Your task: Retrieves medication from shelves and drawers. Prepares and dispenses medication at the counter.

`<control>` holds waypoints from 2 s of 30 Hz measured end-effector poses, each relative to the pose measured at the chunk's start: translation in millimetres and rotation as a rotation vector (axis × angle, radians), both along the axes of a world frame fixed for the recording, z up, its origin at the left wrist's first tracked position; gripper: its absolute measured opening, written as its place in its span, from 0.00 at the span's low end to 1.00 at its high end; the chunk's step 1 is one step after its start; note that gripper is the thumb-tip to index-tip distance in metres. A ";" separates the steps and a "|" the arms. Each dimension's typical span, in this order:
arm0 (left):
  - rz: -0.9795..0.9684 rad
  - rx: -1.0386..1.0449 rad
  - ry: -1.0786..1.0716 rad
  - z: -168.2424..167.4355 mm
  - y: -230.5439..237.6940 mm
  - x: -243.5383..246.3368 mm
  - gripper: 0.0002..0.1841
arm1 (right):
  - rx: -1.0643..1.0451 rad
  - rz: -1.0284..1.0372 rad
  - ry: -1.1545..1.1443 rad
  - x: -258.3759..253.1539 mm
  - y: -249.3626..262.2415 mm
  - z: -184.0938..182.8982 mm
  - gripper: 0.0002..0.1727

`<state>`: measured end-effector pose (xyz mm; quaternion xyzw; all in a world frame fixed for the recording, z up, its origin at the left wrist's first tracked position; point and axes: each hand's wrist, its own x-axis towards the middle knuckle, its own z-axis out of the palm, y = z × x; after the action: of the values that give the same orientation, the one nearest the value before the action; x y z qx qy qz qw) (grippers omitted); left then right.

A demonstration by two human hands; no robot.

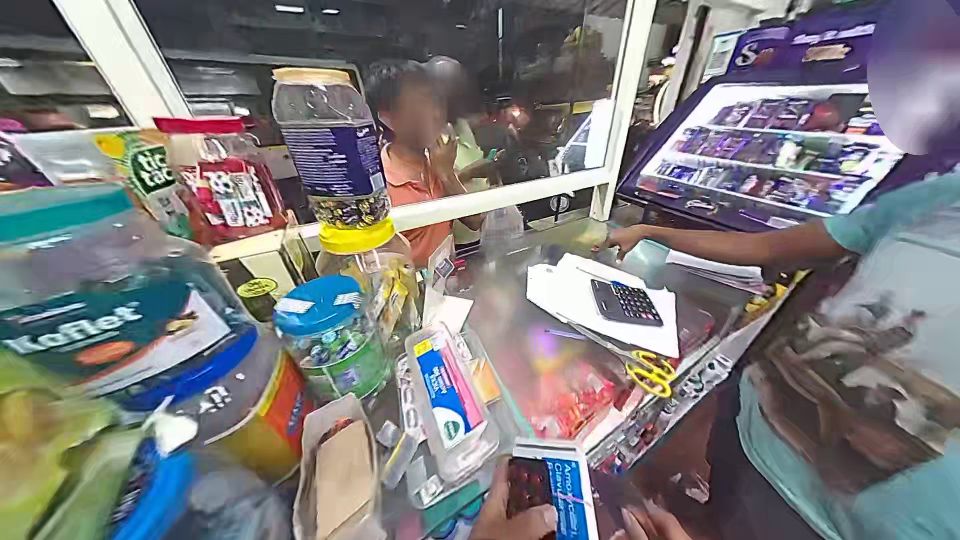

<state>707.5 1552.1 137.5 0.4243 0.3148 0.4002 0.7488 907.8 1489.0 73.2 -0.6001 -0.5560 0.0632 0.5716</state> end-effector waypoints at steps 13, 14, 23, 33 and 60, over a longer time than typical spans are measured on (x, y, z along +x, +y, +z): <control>0.677 -0.124 0.168 9.9 128.7 115.9 0.41 | 0.041 0.422 -0.272 99.4 182.3 18.9 0.21; 0.694 -0.132 0.144 8.9 134.2 117.9 0.38 | 0.011 0.460 -0.139 98.7 179.9 26.4 0.22; 0.915 -0.007 0.098 9.9 147.5 120.2 0.32 | -0.327 0.617 0.446 88.2 195.3 58.6 0.33; 0.549 -0.196 -0.098 38.2 115.3 111.0 0.20 | -0.067 0.260 -0.286 93.8 207.1 74.4 0.20; 0.088 -0.295 -0.194 21.3 95.8 93.6 0.26 | -0.121 0.645 -0.348 72.5 176.3 94.7 0.12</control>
<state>801.1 1647.9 158.9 0.2553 0.3146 0.4210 0.8115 980.3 1665.3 167.8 -0.4285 -0.8006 0.1701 0.3827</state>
